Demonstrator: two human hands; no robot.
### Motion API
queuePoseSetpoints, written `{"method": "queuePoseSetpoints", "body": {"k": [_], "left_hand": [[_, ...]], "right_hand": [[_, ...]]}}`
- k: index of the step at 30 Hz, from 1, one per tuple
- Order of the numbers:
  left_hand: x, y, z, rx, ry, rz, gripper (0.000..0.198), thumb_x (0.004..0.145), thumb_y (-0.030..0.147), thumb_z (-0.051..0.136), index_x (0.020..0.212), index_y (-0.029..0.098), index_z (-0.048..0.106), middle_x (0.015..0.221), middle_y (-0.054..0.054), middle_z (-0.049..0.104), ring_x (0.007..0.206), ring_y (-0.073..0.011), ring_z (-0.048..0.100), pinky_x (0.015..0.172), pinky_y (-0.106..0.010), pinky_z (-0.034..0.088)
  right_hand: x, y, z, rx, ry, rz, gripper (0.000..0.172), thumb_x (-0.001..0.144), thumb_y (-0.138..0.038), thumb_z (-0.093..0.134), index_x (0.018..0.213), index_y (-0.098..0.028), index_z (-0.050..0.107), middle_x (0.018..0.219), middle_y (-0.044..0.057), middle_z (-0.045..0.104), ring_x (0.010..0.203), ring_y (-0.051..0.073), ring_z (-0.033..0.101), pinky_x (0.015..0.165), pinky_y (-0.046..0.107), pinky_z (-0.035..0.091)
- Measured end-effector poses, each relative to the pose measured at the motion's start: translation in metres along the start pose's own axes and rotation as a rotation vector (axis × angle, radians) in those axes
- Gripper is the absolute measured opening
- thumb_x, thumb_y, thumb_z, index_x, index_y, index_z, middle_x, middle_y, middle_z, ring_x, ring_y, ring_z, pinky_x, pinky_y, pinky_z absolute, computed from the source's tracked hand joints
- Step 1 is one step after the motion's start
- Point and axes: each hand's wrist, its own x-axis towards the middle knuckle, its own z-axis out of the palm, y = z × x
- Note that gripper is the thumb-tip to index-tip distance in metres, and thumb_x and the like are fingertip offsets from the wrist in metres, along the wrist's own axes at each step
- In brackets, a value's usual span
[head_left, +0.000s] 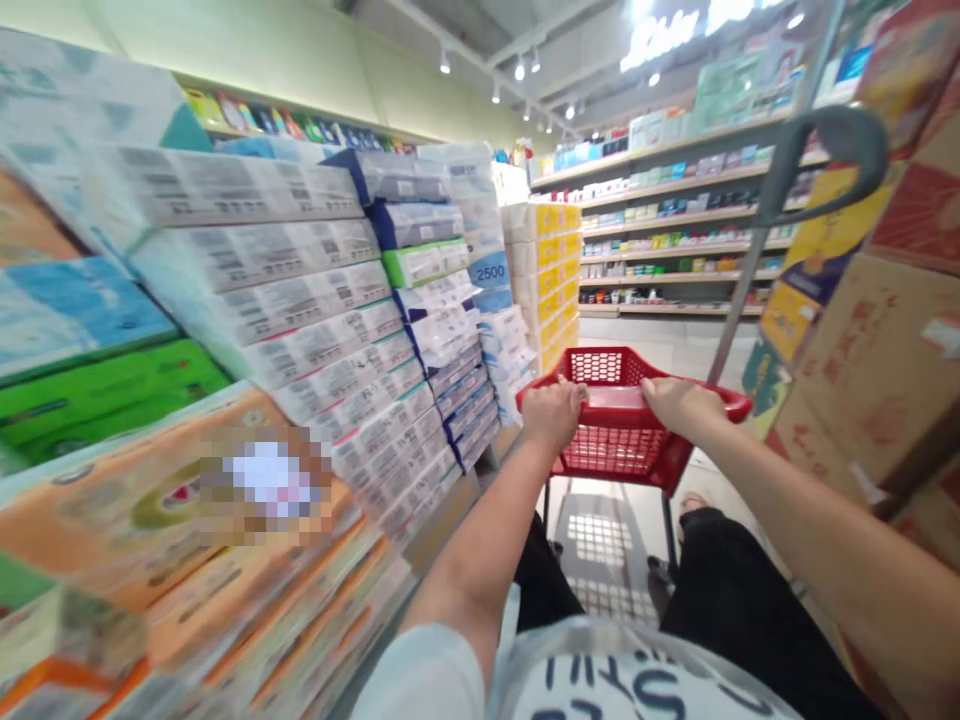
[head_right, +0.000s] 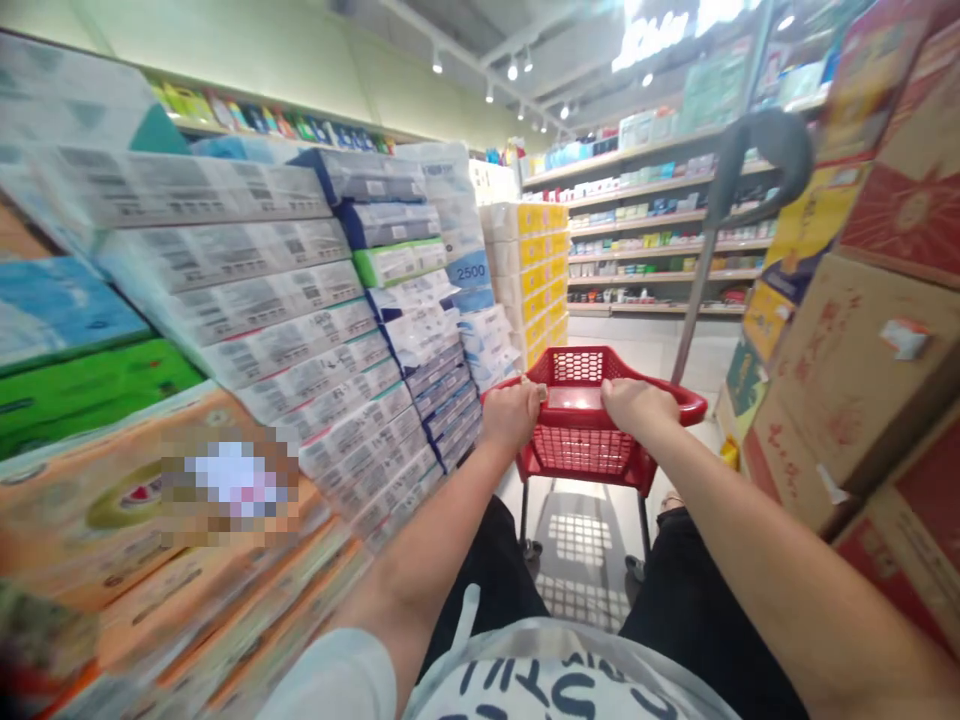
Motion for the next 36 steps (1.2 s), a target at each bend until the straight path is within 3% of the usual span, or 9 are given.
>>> {"method": "queuePoseSetpoints", "body": {"k": [2,6,8,15,18,23,27,36], "left_hand": [[-0.001,0.000,0.002,0.000,0.044,-0.039,0.049,0.096,0.038,0.015,0.099,0.018,0.060,0.092,-0.010,0.066,0.089,-0.0207,0.061,0.081,-0.035,0.040],[0.014,-0.001,0.003,0.016,-0.148,-0.095,0.052,0.096,0.043,0.014,0.093,0.023,0.062,0.086,-0.006,0.068,0.079,-0.0207,0.064,0.071,-0.034,0.043],[0.017,-0.001,0.003,0.029,-0.184,-0.080,0.051,0.096,0.042,0.015,0.094,0.023,0.062,0.087,-0.006,0.068,0.079,-0.0207,0.064,0.071,-0.034,0.043],[-0.018,0.002,0.013,-0.012,0.155,0.085,0.037,0.095,0.034,0.028,0.125,0.025,0.048,0.117,-0.009,0.058,0.109,-0.0207,0.051,0.092,-0.036,0.036],[-0.023,0.004,0.015,-0.038,0.172,0.054,0.036,0.095,0.033,0.029,0.123,0.024,0.050,0.115,-0.009,0.059,0.109,-0.0205,0.051,0.094,-0.036,0.034],[-0.015,0.005,0.011,-0.128,0.195,-0.009,0.039,0.096,0.032,0.022,0.105,0.022,0.058,0.096,-0.005,0.065,0.093,-0.0172,0.057,0.085,-0.032,0.037],[-0.016,0.007,0.010,-0.141,0.228,0.001,0.037,0.096,0.032,0.024,0.106,0.022,0.057,0.097,-0.005,0.065,0.093,-0.0177,0.057,0.084,-0.032,0.036],[-0.011,0.015,0.012,-0.119,0.173,-0.075,0.039,0.096,0.036,0.023,0.100,0.019,0.057,0.098,-0.008,0.065,0.095,-0.0198,0.057,0.086,-0.034,0.035]], "right_hand": [[-0.002,-0.002,-0.002,0.024,0.034,0.020,0.053,0.092,-0.040,0.015,0.103,-0.018,0.062,0.113,0.016,0.062,0.099,0.032,0.060,0.077,0.048,0.045],[-0.003,-0.002,-0.004,0.070,0.037,0.057,0.053,0.093,-0.041,0.016,0.102,-0.017,0.063,0.112,0.016,0.062,0.099,0.031,0.060,0.079,0.047,0.044],[-0.003,-0.002,-0.003,0.087,0.029,0.079,0.055,0.093,-0.042,0.016,0.104,-0.018,0.064,0.112,0.016,0.062,0.099,0.032,0.060,0.079,0.048,0.044],[-0.004,-0.003,-0.005,0.078,0.028,0.083,0.056,0.093,-0.043,0.015,0.109,-0.017,0.062,0.115,0.015,0.061,0.098,0.031,0.061,0.078,0.045,0.045],[-0.004,-0.003,-0.006,0.079,0.029,0.078,0.056,0.093,-0.043,0.015,0.108,-0.018,0.062,0.116,0.015,0.061,0.098,0.032,0.061,0.077,0.045,0.046],[-0.002,-0.003,-0.004,0.067,0.042,0.076,0.054,0.093,-0.042,0.016,0.105,-0.018,0.063,0.114,0.015,0.062,0.096,0.032,0.061,0.076,0.046,0.046],[-0.004,0.000,-0.004,0.029,0.037,0.020,0.051,0.092,-0.039,0.017,0.104,-0.017,0.062,0.111,0.015,0.063,0.095,0.032,0.061,0.074,0.046,0.047],[-0.005,0.006,-0.008,-0.051,0.010,-0.003,0.048,0.093,-0.034,0.018,0.109,-0.016,0.059,0.114,0.017,0.061,0.098,0.030,0.060,0.079,0.046,0.046]]}}
